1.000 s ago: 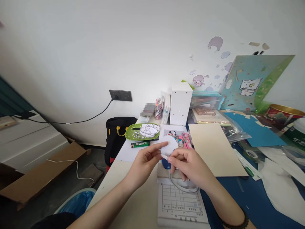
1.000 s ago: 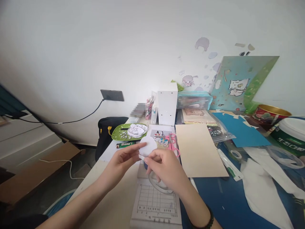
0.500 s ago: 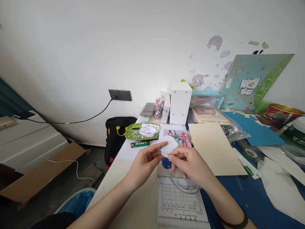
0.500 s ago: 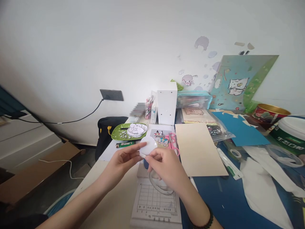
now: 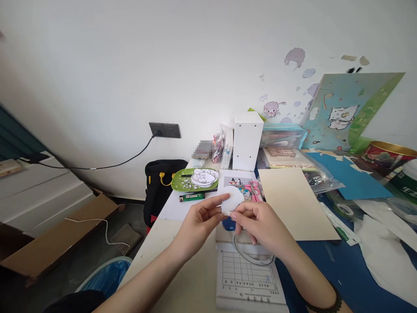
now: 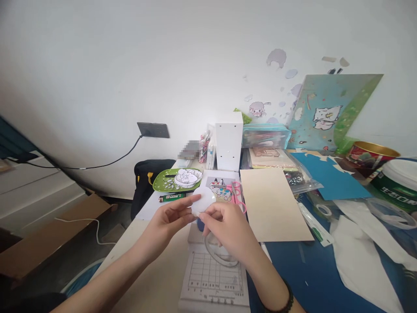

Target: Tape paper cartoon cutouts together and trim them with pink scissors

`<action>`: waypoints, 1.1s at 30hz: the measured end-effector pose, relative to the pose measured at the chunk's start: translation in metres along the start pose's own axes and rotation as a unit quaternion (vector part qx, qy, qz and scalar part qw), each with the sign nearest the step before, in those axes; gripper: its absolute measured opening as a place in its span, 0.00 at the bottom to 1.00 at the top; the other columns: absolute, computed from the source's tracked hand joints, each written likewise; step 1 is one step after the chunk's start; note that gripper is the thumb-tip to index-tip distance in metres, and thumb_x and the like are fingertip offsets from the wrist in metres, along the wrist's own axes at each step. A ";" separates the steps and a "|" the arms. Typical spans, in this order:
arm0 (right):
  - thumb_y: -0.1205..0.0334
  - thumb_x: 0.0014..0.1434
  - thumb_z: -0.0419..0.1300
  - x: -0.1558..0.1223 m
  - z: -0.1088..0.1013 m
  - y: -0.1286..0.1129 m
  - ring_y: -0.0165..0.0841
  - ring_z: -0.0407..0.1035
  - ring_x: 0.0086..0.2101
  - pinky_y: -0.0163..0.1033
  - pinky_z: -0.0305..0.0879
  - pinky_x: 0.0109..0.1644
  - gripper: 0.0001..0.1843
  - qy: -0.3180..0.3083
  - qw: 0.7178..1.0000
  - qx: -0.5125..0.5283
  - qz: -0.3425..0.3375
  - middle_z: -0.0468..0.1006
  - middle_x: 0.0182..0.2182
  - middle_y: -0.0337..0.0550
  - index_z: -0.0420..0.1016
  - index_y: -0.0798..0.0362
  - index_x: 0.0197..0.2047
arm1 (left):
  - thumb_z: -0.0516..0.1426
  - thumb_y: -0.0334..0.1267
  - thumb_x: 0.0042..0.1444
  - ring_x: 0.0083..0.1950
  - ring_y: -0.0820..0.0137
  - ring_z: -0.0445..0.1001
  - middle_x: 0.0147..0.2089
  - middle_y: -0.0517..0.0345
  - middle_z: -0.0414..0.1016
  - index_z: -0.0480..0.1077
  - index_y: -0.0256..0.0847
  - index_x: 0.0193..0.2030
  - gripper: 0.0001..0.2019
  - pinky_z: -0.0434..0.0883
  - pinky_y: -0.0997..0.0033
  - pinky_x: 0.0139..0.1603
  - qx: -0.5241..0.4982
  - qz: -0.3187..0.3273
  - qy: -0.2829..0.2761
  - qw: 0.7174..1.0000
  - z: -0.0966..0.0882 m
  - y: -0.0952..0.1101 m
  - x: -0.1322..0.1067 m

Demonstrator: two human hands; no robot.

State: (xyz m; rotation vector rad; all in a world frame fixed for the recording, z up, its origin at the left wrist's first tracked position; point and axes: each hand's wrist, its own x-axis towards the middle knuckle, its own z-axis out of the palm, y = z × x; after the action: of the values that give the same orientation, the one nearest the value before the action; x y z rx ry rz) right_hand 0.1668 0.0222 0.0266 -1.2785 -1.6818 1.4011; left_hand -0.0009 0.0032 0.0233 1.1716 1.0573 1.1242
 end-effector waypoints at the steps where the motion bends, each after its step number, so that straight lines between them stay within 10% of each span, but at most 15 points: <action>1: 0.57 0.57 0.57 0.000 0.000 0.000 0.22 0.57 0.12 0.28 0.51 0.14 0.12 0.000 1.000 0.000 0.000 0.78 0.22 0.42 0.70 0.53 0.25 | 0.62 0.35 0.49 0.30 0.69 0.69 0.26 0.60 0.73 0.74 0.42 0.50 0.19 0.67 0.67 0.37 -0.003 0.001 0.000 1.000 0.000 0.000 0.000; 12: 0.57 0.58 0.56 0.002 0.000 0.001 0.22 0.56 0.12 0.29 0.51 0.15 0.12 0.000 1.000 -0.015 0.003 0.78 0.22 0.42 0.70 0.53 0.27 | 0.64 0.35 0.48 0.25 0.76 0.63 0.20 0.67 0.65 0.77 0.44 0.46 0.16 0.65 0.75 0.31 0.002 0.008 0.029 1.000 0.000 -0.006 0.002; 17: 0.56 0.58 0.56 0.003 0.001 0.002 0.22 0.57 0.12 0.29 0.55 0.16 0.12 -0.004 0.999 -0.045 0.002 0.78 0.21 0.41 0.72 0.53 0.27 | 0.65 0.34 0.46 0.35 0.70 0.75 0.35 0.58 0.80 0.77 0.43 0.43 0.14 0.71 0.70 0.41 -0.021 -0.001 0.053 0.998 0.004 -0.005 0.001; 33: 0.63 0.56 0.53 0.001 0.002 0.001 0.24 0.60 0.16 0.28 0.57 0.18 0.10 0.008 0.996 -0.083 -0.029 0.77 0.21 0.39 0.73 0.54 0.26 | 0.59 0.36 0.53 0.44 0.66 0.76 0.46 0.56 0.80 0.77 0.42 0.45 0.12 0.73 0.68 0.46 -0.008 0.011 0.059 0.998 0.002 -0.006 -0.004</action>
State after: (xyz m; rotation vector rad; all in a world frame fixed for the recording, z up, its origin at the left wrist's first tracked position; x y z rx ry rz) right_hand 0.1649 0.0222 0.0248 -1.3151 -1.8425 1.2354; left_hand 0.0015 -0.0015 0.0177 1.1189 1.1249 1.2290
